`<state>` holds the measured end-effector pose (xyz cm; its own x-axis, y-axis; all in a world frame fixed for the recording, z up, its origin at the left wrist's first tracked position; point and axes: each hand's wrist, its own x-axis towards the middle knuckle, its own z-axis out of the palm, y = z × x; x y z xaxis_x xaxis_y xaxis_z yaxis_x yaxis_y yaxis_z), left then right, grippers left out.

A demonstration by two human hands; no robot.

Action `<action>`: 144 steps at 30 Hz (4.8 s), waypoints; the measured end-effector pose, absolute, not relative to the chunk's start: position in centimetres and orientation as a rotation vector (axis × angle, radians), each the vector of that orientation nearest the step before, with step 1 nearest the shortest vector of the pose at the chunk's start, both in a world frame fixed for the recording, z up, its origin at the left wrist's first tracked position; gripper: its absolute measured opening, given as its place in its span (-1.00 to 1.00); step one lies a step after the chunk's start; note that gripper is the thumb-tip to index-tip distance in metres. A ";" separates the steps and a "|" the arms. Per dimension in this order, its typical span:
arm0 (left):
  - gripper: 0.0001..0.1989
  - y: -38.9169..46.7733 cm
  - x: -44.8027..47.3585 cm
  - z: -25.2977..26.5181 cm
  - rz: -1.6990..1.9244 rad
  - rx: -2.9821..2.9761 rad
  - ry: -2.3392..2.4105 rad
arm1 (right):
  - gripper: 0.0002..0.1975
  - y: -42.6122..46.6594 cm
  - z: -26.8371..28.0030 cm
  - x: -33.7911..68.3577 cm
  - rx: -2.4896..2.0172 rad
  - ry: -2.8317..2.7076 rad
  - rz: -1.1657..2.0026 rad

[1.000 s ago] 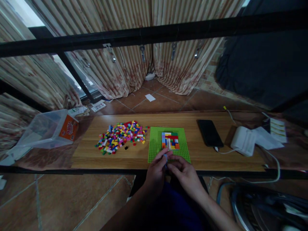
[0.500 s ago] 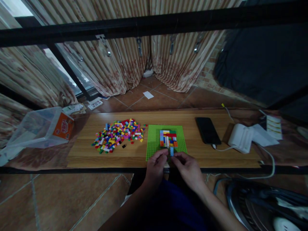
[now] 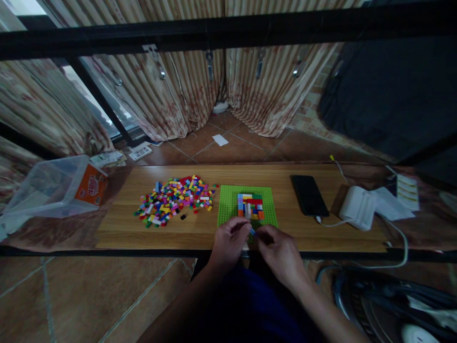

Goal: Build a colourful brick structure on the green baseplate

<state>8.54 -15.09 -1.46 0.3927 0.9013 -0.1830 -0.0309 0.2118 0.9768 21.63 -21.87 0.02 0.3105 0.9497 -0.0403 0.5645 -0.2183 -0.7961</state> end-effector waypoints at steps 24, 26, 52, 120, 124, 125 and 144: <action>-0.83 -17.1 8.5 -1.8 0.731 1.542 0.989 | -0.79 -21.2 -0.2 27.3 -1.651 -1.632 0.847; -0.83 -17.0 8.8 -1.8 0.717 1.554 0.992 | -0.79 -20.5 0.1 27.5 -1.608 -1.680 0.816; -0.80 -16.1 12.0 -5.1 0.994 1.819 1.192 | -0.68 -16.1 -1.4 24.6 -1.867 -1.134 0.759; -0.56 -15.8 10.7 -4.7 0.230 2.663 1.058 | -0.63 -16.4 -2.1 24.1 -2.028 -2.014 0.011; -0.55 -15.7 10.6 -4.9 0.274 2.670 1.050 | -0.64 -16.6 -2.2 23.7 -2.041 -2.046 -0.001; -0.55 -15.7 10.5 -5.0 0.311 2.659 1.055 | -0.64 -16.6 -2.4 23.8 -2.026 -2.039 0.009; -0.53 -16.5 4.4 -6.7 0.799 2.441 1.114 | -0.66 -18.1 -5.5 28.7 -1.869 -1.364 0.248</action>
